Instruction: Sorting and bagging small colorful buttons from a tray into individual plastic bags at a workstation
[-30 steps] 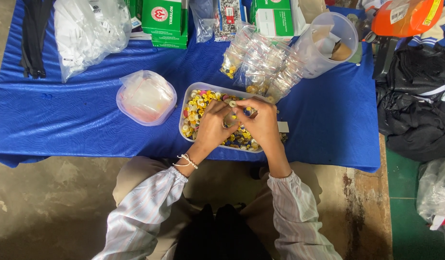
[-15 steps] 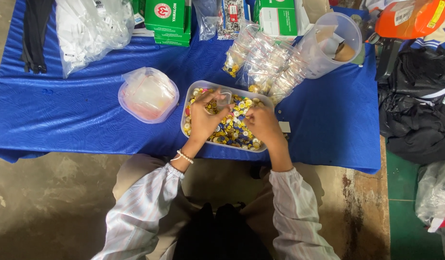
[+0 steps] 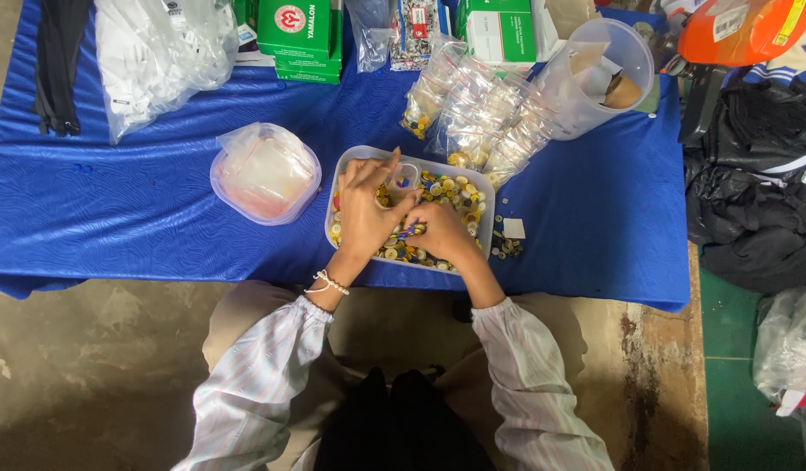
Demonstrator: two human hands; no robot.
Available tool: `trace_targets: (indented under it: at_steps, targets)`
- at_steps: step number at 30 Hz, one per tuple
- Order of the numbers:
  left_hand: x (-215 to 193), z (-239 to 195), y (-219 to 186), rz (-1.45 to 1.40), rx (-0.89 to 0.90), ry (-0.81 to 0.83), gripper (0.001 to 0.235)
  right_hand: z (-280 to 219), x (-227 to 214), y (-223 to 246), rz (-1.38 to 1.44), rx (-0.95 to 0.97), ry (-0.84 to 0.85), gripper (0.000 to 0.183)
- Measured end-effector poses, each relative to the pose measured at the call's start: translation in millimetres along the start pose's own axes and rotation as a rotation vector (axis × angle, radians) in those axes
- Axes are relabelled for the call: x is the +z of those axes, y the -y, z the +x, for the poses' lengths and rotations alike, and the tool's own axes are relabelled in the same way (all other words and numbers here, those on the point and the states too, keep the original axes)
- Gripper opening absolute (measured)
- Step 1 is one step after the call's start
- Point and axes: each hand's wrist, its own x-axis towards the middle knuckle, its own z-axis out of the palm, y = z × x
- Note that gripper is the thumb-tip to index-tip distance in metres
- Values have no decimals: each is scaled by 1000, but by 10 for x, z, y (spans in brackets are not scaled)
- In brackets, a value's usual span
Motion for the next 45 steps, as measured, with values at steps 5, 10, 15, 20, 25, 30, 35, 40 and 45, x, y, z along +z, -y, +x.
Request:
trace_targets:
  at_steps: [5, 10, 15, 20, 25, 30, 35, 40, 45]
  targets:
    - [126, -94, 50, 82, 0, 138, 47, -175, -397, 0, 17, -53, -195, 29]
    - [200, -178, -77, 189, 104, 261, 50, -453, -848, 384, 127, -10, -405, 26]
    - [329, -280, -22, 243, 203, 277, 52, -465, -782, 472, 61, -70, -403, 26]
    - [350, -296, 2, 229, 214, 243, 47, -437, -743, 476, -10, -108, -448, 26]
    - [354, -280, 4, 224, 194, 200, 49, -430, -712, 492, 80, -185, -495, 18]
    - [327, -276, -32, 199, 165, 178, 55, -462, -738, 604, 142, -216, -438, 28]
    - [309, -258, -5, 179, 117, 131, 71, -477, -806, 532, 214, -199, -425, 34]
    - [305, -224, 28, 163, 76, 100, 71, -386, -749, 271, 108, -176, -493, 28]
    - [160, -80, 43, 58, -67, 20, 65, -113, -205, -172, -438, 94, -82, 11]
